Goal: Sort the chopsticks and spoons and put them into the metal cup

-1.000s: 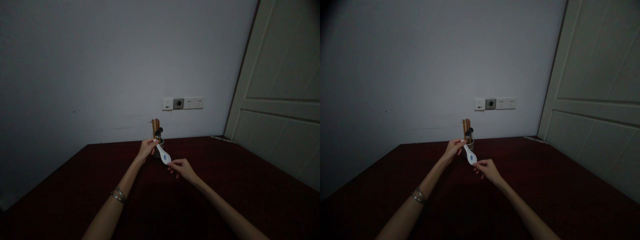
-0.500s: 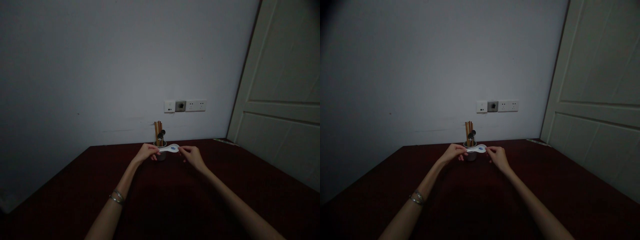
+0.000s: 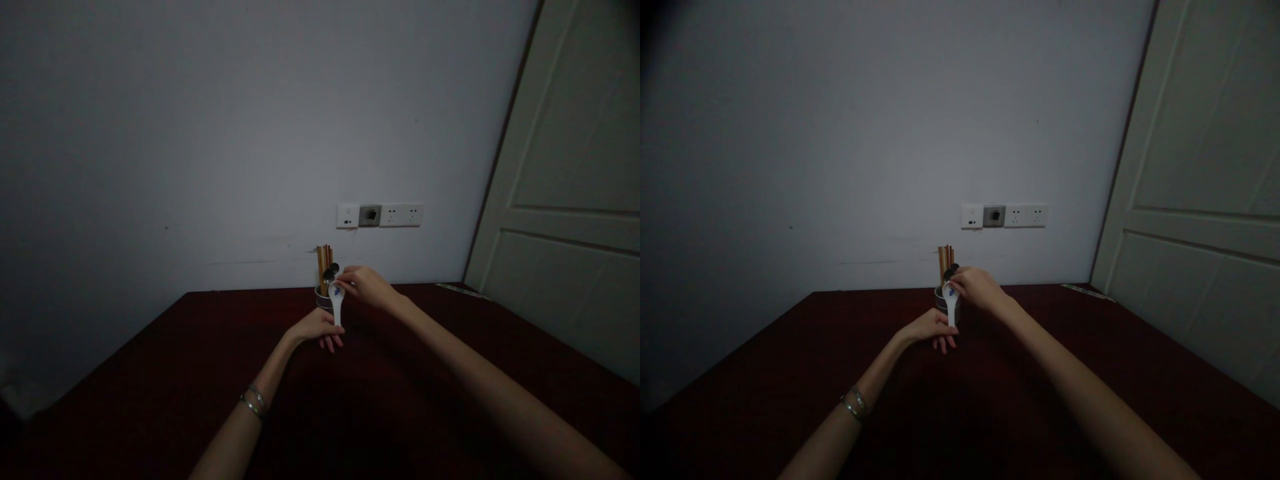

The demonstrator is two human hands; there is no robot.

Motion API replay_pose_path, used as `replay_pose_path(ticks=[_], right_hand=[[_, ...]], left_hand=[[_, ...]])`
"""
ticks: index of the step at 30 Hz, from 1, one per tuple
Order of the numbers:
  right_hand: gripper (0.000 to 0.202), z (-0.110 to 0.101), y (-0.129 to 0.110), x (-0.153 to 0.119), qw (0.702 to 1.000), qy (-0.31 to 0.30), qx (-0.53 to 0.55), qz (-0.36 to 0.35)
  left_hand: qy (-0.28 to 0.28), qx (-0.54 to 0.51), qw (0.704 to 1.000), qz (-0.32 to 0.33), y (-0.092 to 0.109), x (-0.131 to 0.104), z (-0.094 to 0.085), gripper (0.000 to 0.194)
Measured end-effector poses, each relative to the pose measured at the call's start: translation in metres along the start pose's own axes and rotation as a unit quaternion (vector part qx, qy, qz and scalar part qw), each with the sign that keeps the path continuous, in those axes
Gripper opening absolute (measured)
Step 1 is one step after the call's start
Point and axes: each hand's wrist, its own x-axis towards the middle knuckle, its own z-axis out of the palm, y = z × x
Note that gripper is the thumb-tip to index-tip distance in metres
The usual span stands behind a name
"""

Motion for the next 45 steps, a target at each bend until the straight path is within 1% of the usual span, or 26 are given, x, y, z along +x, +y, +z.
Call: replay_pose_path(ticks=[3,5,7,10,13,16,18,21,25,29,37,45], right_hand=[[0.030,-0.007,-0.003,0.011,0.999,-0.009,-0.032,-0.014],[0.031,-0.015,0.000,0.020,0.999,-0.002,-0.042,-0.018],[0.031,-0.025,0.005,0.032,0.998,0.012,-0.057,-0.014],[0.034,-0.037,0.014,0.052,0.994,0.033,-0.104,0.005],[0.035,-0.038,0.020,0.070,0.986,0.036,-0.158,0.029],[0.034,-0.028,0.021,0.083,0.979,0.006,-0.195,0.058],[0.035,-0.018,0.020,0.087,0.974,-0.020,-0.210,0.081],[0.036,-0.001,0.018,0.088,0.968,-0.053,-0.221,0.104],[0.039,0.019,0.015,0.085,0.964,-0.097,-0.219,0.118],[0.043,0.034,0.016,0.079,0.964,-0.119,-0.205,0.123],[0.042,0.052,0.016,0.070,0.966,-0.144,-0.181,0.117],[0.038,0.058,0.012,0.066,0.965,-0.155,-0.175,0.117]], left_hand=[[-0.017,0.006,1.000,-0.019,-0.006,-0.001,-0.006,0.043],[-0.032,0.009,0.999,-0.042,-0.013,-0.003,-0.013,0.044],[-0.035,0.008,0.997,-0.065,-0.023,-0.005,-0.020,0.044],[-0.013,0.002,0.996,-0.089,-0.040,-0.005,-0.027,0.044],[0.026,-0.008,0.995,-0.099,-0.054,-0.004,-0.029,0.042],[0.070,-0.022,0.993,-0.090,-0.061,-0.002,-0.029,0.039],[0.083,-0.027,0.993,-0.084,-0.063,-0.001,-0.028,0.036],[0.086,-0.025,0.992,-0.084,-0.065,0.001,-0.028,0.034],[0.085,-0.024,0.992,-0.086,-0.066,0.002,-0.028,0.035],[0.088,-0.023,0.992,-0.083,-0.067,0.001,-0.028,0.037],[0.082,-0.032,0.993,-0.080,-0.074,0.004,-0.031,0.038],[0.083,-0.041,0.993,-0.073,-0.072,0.004,-0.030,0.035]])
